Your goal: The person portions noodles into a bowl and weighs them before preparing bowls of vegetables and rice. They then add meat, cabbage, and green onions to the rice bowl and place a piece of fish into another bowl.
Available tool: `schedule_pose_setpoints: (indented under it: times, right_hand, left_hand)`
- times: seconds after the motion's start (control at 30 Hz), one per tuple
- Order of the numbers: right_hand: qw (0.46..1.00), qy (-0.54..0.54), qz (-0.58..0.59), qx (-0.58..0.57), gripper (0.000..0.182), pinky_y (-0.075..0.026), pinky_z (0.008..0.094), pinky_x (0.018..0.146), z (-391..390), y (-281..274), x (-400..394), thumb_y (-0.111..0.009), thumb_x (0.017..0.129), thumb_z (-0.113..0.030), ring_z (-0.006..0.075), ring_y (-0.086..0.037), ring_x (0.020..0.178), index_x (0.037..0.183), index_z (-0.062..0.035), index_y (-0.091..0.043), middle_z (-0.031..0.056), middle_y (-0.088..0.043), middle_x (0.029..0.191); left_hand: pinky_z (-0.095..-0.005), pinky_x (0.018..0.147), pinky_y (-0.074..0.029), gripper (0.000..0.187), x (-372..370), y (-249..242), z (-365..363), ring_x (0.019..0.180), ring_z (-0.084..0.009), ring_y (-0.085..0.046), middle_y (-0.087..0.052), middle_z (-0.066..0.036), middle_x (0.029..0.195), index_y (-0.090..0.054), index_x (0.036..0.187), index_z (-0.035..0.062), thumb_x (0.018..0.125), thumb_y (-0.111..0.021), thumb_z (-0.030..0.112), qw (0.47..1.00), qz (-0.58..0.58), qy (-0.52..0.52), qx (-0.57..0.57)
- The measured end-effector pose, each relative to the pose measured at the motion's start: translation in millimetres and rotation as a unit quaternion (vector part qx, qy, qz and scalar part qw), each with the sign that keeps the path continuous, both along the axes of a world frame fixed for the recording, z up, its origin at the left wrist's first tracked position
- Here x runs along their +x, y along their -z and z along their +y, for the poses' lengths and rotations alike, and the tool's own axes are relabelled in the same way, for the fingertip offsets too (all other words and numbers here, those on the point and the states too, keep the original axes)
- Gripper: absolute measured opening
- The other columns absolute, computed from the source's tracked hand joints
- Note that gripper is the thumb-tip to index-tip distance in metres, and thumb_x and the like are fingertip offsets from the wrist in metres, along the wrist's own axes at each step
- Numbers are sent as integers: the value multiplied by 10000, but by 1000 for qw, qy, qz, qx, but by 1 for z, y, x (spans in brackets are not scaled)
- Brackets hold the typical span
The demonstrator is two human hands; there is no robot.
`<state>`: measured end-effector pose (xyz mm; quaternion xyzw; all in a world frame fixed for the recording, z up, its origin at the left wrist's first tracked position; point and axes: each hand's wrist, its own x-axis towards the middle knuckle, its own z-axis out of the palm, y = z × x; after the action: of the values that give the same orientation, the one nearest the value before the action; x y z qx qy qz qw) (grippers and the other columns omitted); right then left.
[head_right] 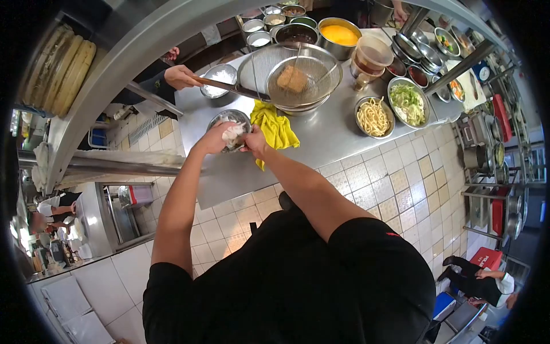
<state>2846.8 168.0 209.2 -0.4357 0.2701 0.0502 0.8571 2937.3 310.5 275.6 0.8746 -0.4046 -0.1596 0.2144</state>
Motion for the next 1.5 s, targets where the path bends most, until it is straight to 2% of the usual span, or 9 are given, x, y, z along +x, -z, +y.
schedule_pose_setpoints:
  times: [0.43,0.53,0.67,0.8,0.9,1.0,1.2,1.33,1.5]
  right_hand:
    - [964,-55,76,-248,305,-547,351,703,-14,-32,-66,-640,843,-114,224,-609,864,1086,-60,-464,79,-557,993]
    - [687,-34,-91,-721,394,-460,408,887,-35,-39,-83,-655,806,-150,273,-528,1073,1149,-77,-474,97,-529,1130]
    - [557,-318,16,-767,429,-383,469,942,-68,-25,-73,-565,823,-197,284,-455,1168,1243,-150,-493,96,-490,1266]
    - [571,-307,61,-759,378,-366,475,958,-45,-93,-52,-552,816,-235,310,-492,1150,1185,-157,-567,122,-528,1216]
    - [824,-160,-17,-544,458,-500,399,773,-43,-77,43,-629,726,-219,320,-648,866,1153,-62,-577,177,-660,944]
    - [861,0,29,-508,639,-519,410,759,-32,23,165,-607,746,-360,369,-654,841,1186,85,-479,242,-666,889]
    - [997,57,9,-44,336,-457,323,428,-25,78,243,-577,871,-429,170,-570,598,1034,-137,-609,55,-618,754]
    - [956,1,-2,-293,322,-532,400,564,-22,26,217,-606,754,-238,284,-659,693,944,22,-628,141,-650,738]
    - [997,-29,-69,2,152,-513,315,413,-88,-131,79,-582,740,-113,205,-562,472,796,28,-587,103,-577,700]
  left_hand:
    - [-412,764,-485,117,-18,17,-22,868,-323,-609,-639,-156,925,-660,846,50,744,-623,95,981,-93,-144,-90]
    - [-407,793,-487,167,-20,22,-17,885,-329,-610,-633,-174,931,-663,907,42,752,-631,93,979,-92,-144,-109]
    - [-393,827,-484,209,-17,15,-10,892,-342,-601,-631,-157,954,-673,977,60,773,-629,69,984,-68,-151,-72]
    - [-346,740,-488,154,-29,-10,-1,794,-258,-604,-629,-114,870,-654,954,25,809,-641,75,923,-86,-260,-270]
    - [-290,666,-467,140,-42,-1,24,728,-153,-566,-600,-52,817,-627,962,8,855,-629,98,798,116,-374,-458]
    - [-259,619,-431,137,-68,7,57,697,-111,-525,-568,-16,809,-594,992,38,881,-597,119,649,331,-401,-556]
    - [-250,624,-424,186,-136,-4,116,723,-102,-517,-581,-2,862,-584,1040,63,907,-565,192,575,379,-523,-501]
    - [-259,646,-424,245,-149,-9,142,744,-110,-525,-590,-3,894,-573,1095,98,929,-523,271,571,371,-494,-541]
    - [-294,649,-428,216,-145,-64,69,796,-147,-524,-562,-10,940,-554,1084,112,954,-473,263,506,394,-354,-681]
